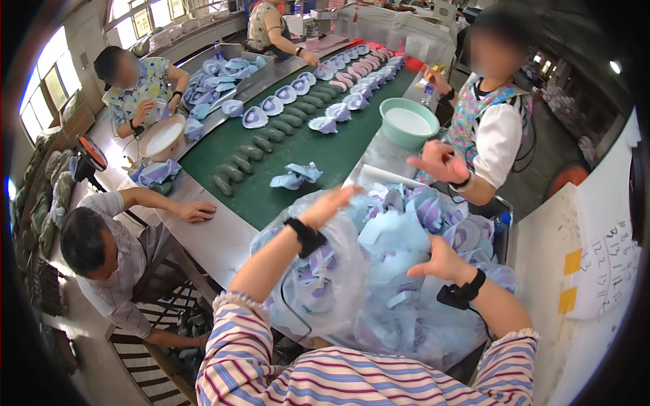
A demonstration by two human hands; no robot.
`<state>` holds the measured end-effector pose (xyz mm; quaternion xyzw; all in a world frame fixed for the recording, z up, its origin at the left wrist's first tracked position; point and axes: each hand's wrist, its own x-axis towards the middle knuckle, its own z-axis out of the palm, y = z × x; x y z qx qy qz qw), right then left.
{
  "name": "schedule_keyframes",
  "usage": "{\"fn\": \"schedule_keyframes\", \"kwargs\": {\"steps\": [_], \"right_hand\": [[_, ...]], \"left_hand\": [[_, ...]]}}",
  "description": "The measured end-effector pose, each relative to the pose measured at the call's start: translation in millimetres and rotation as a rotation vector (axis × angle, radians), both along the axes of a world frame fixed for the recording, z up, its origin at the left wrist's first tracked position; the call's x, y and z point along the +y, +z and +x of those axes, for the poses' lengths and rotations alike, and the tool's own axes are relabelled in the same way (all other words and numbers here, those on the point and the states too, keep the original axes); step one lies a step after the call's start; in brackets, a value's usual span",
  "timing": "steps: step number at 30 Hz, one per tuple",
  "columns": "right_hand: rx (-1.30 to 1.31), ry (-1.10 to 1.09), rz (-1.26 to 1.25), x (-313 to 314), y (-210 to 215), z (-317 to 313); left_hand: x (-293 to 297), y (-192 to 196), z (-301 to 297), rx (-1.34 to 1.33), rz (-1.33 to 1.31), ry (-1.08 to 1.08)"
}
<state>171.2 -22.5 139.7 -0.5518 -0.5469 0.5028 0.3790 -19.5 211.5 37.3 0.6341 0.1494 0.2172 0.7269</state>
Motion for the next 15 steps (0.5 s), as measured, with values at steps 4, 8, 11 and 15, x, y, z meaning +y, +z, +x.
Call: {"fn": "schedule_keyframes", "kwargs": {"steps": [4, 8, 11, 15], "right_hand": [[0.318, -0.099, -0.100, 44, -16, -20], [-0.006, -0.234, -0.039, 63, -36, -46], [-0.178, 0.037, -0.007, 70, -46, -40], [-0.272, 0.348, -0.051, 71, -37, -66]], "left_hand": [[-102, 55, -30, -0.046, -0.026, 0.049], [-83, 24, -63, 0.059, -0.138, 0.398], [-20, 15, -95, -0.042, -0.253, 0.819], [131, -22, -183, -0.334, -0.100, 1.312]]}}
